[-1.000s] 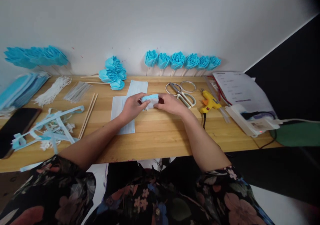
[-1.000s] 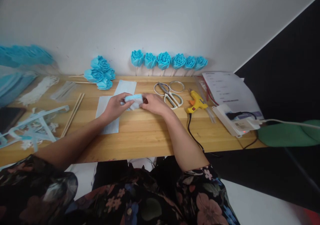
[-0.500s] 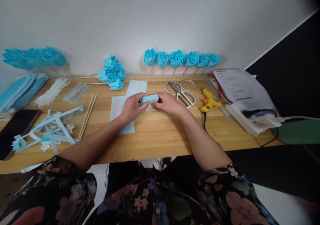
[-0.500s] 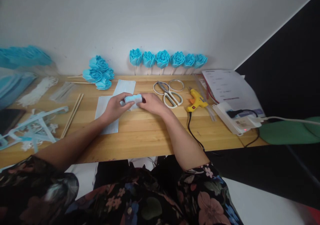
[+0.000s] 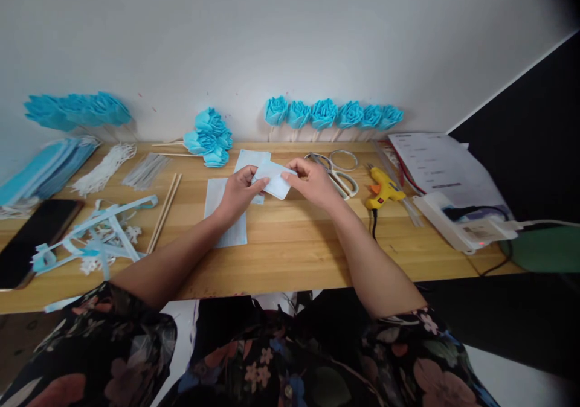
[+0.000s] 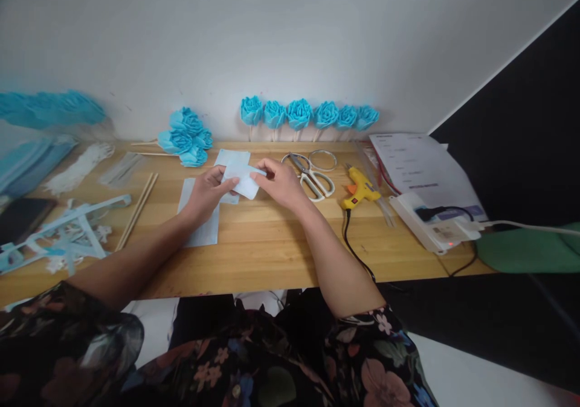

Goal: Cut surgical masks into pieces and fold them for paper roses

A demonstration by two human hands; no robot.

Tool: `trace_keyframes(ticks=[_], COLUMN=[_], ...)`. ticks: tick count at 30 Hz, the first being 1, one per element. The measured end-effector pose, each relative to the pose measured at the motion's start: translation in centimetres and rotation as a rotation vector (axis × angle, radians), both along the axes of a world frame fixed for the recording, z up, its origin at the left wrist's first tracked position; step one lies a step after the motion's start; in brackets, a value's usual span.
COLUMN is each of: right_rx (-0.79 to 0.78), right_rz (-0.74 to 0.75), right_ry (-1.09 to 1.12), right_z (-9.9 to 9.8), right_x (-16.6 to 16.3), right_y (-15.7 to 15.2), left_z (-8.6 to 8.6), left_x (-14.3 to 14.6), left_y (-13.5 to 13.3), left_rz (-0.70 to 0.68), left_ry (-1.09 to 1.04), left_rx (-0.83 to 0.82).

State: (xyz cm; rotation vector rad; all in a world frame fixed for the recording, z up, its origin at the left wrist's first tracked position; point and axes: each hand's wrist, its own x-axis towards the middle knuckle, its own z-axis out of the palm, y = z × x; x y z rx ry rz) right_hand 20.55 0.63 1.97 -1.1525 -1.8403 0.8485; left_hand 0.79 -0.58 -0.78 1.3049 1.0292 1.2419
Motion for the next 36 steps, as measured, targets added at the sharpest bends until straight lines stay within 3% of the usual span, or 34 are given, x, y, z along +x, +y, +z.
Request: trace_keyframes(ticks=[9, 14, 22, 28, 36], right_rx=[0.046, 0.030, -0.027, -0.005, 0.182], right_rz=[0.035, 0.034, 0.021, 0.074, -0.054], right_ry=[-0.104, -0.096, -0.112, 0.058, 0.120], right_z=[0.49, 0.31, 0.14, -0.06, 0.15], right_x=[-0.22, -0.35, -0.20, -0.05, -0.27], right_y=[-0.77, -0.64, -0.28, -0.12, -0.32], left_z=[0.26, -0.37, 0.05, -0.08, 0.54], left_x=[-0.58, -0.68, -0.63, -0.63, 0.04], left_y=[0.29, 0.58, 0.48, 0.55, -0.24], left_rz=[-0.106, -0.047, 0.001, 0.015, -0.084], left_ry=[0.000, -0.012, -0.073, -0.042, -0.177], left_rx=[-0.032, 0.006, 0.052, 0.056, -0.180])
